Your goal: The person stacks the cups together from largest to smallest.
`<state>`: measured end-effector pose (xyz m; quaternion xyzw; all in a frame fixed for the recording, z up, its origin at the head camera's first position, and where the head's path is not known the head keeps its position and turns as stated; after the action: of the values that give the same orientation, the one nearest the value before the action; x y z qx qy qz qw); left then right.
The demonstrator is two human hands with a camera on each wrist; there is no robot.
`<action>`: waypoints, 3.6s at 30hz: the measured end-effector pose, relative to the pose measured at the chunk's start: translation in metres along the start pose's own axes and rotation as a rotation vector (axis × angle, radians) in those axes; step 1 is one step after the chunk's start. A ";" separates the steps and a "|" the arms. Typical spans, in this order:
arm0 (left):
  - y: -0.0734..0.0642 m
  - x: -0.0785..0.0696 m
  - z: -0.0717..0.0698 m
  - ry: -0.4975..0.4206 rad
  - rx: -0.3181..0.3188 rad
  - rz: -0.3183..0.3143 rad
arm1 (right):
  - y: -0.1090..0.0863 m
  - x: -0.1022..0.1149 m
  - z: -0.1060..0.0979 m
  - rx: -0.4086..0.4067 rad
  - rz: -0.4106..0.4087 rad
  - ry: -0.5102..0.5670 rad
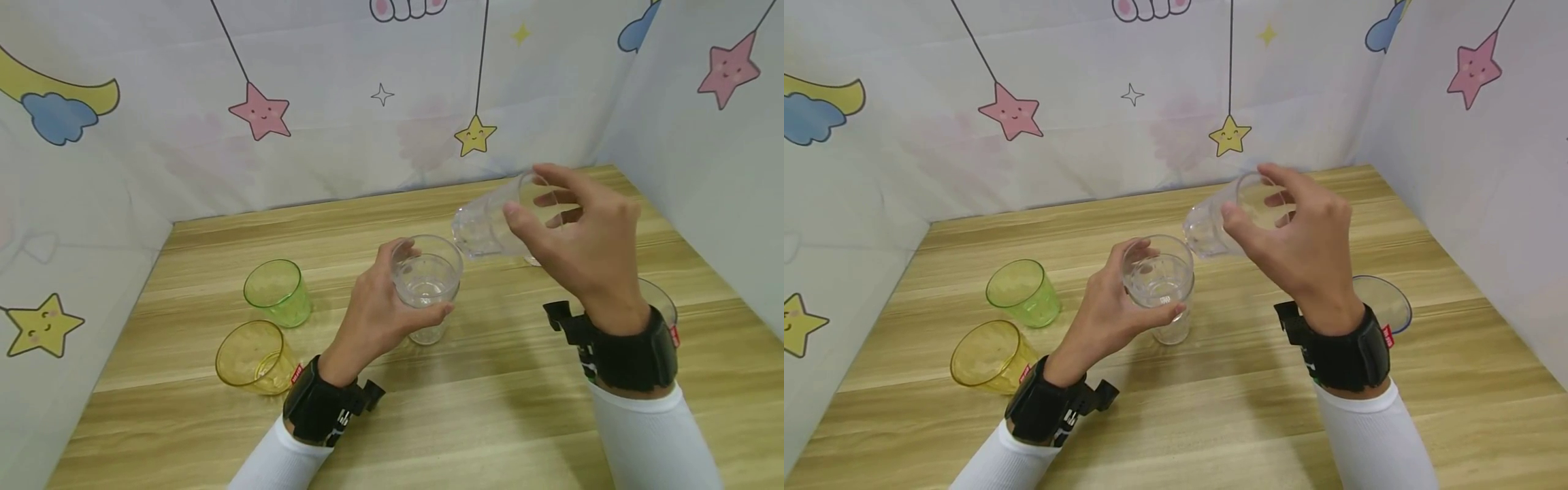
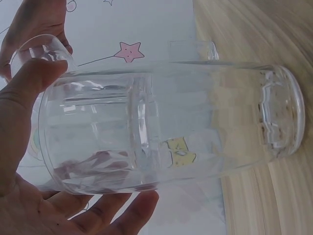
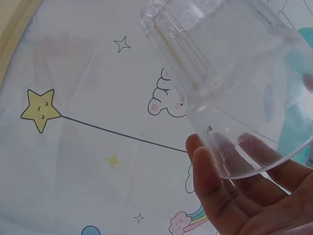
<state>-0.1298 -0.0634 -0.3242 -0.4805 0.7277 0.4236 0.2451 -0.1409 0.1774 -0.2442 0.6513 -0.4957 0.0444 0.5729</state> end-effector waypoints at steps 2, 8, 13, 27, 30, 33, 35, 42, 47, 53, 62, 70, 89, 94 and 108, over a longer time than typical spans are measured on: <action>0.000 0.000 0.000 0.002 -0.002 0.003 | 0.000 0.002 -0.001 -0.015 -0.008 0.020; 0.000 0.001 0.000 -0.003 -0.001 -0.002 | -0.001 0.007 0.000 -0.047 -0.030 0.069; 0.000 0.000 0.000 -0.010 0.000 -0.004 | -0.004 0.014 0.002 -0.051 -0.093 0.122; 0.000 0.000 -0.001 0.000 -0.003 -0.007 | -0.011 0.033 0.016 -0.047 -0.264 0.229; 0.000 0.000 -0.001 -0.001 -0.006 -0.015 | -0.013 0.036 0.020 -0.039 -0.311 0.222; 0.000 0.000 -0.001 0.006 -0.006 -0.013 | -0.014 0.040 0.023 -0.037 -0.341 0.219; 0.000 0.000 -0.001 0.011 -0.007 -0.013 | -0.015 0.041 0.024 -0.034 -0.358 0.217; 0.001 0.001 -0.002 0.013 -0.006 -0.012 | -0.020 0.047 0.030 0.002 -0.413 0.189; 0.001 0.001 -0.002 0.024 0.001 -0.002 | -0.023 0.048 0.035 0.044 -0.450 0.183; 0.000 0.000 -0.002 0.033 0.003 0.004 | -0.027 0.047 0.040 0.106 -0.502 0.156; 0.000 0.001 -0.003 0.022 0.010 0.017 | -0.032 0.043 0.049 0.203 -0.495 0.176; 0.001 0.001 -0.003 0.048 0.012 0.059 | -0.036 0.040 0.059 0.270 -0.485 0.168; 0.002 0.003 0.000 0.016 0.007 0.021 | -0.038 0.034 0.052 0.367 -0.395 0.085; 0.002 0.003 -0.001 0.001 0.000 0.030 | -0.040 0.028 0.049 0.384 -0.384 0.066; 0.003 0.001 -0.001 -0.002 0.011 0.047 | -0.043 0.016 0.032 0.437 -0.408 -0.013</action>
<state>-0.1323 -0.0641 -0.3231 -0.4615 0.7407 0.4259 0.2386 -0.1197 0.1363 -0.2755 0.8456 -0.3370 0.0300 0.4129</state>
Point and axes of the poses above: each hand's wrist, its own y-axis towards the middle knuckle, its own z-axis out of the palm, x = y × z, the point moved 2 cm from there along y, towards the middle knuckle, and after that the axes turned 4 degrees about -x, right-handed, at the moved point
